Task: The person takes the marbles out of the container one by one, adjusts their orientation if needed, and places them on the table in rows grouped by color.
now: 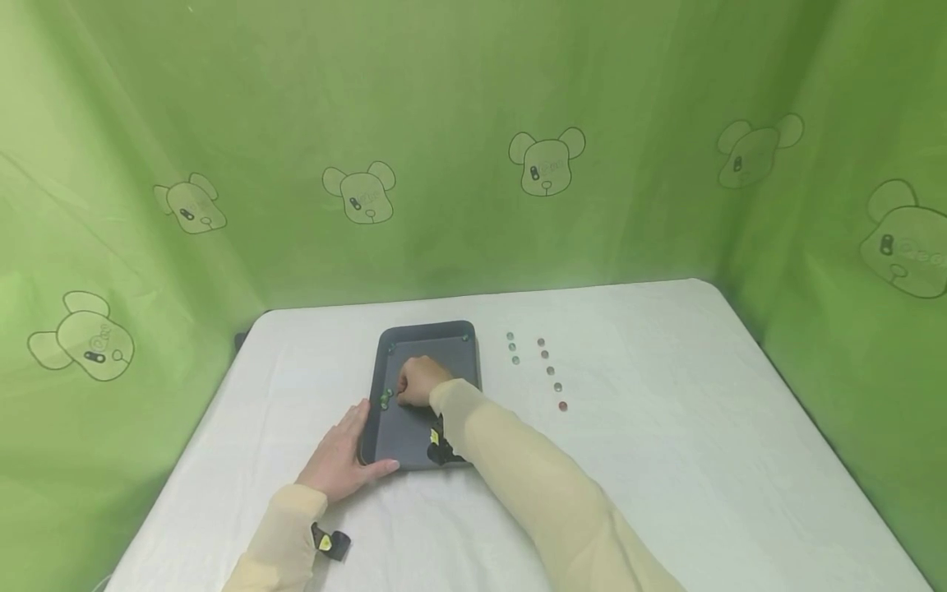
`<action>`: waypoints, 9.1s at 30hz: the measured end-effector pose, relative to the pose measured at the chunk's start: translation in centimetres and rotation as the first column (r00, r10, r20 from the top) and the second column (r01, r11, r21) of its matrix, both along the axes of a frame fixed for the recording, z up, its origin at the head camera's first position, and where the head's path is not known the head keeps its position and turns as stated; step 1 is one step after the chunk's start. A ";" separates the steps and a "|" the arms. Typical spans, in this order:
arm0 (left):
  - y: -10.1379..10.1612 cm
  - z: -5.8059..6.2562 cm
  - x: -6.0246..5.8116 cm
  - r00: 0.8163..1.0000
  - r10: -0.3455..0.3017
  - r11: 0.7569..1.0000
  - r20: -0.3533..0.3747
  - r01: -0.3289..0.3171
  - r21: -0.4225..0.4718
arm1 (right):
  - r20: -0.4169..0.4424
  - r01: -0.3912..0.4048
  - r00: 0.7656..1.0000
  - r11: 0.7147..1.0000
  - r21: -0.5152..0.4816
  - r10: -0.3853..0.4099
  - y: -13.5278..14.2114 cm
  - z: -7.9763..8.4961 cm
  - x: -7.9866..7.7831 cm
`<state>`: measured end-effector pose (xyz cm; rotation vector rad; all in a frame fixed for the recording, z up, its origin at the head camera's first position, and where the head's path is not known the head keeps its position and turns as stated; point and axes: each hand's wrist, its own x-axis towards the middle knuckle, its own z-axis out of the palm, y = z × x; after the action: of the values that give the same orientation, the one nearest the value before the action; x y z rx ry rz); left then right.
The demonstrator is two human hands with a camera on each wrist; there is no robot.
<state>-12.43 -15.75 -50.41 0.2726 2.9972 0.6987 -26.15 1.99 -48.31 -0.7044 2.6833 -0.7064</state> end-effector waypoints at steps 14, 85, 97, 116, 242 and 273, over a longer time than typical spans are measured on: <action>0.4 0.3 0.2 1.000 0.021 1.000 0.006 -0.021 0.018 | -0.025 0.064 0.997 0.991 -0.116 -0.067 3.6 3.1 1.5; 0.4 -0.6 0.2 0.999 0.033 0.994 0.000 -0.033 0.106 | -0.054 0.548 0.833 0.834 -0.053 -0.551 17.2 -1.1 1.5; 0.2 -0.9 0.0 1.000 0.027 0.994 -0.008 -0.026 0.110 | -0.055 0.549 0.833 0.835 -0.041 -0.551 17.1 -1.2 1.5; 0.4 -0.7 0.2 0.999 0.037 0.993 0.020 -0.039 0.108 | -0.164 0.483 0.851 0.866 -0.125 -0.499 16.6 1.5 2.2; 0.5 -0.4 0.4 0.999 0.030 0.995 0.035 -0.033 0.095 | -0.077 0.204 0.975 0.975 -0.088 -0.211 18.4 5.9 1.9; 0.5 -0.8 0.2 0.999 0.028 0.994 0.036 -0.031 0.106 | -0.118 0.422 0.901 0.907 0.002 -0.419 18.2 0.0 4.1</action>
<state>-12.23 -15.29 -51.16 0.2190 2.9417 0.8587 -22.00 20.21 -48.31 -0.1525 2.9806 -0.7431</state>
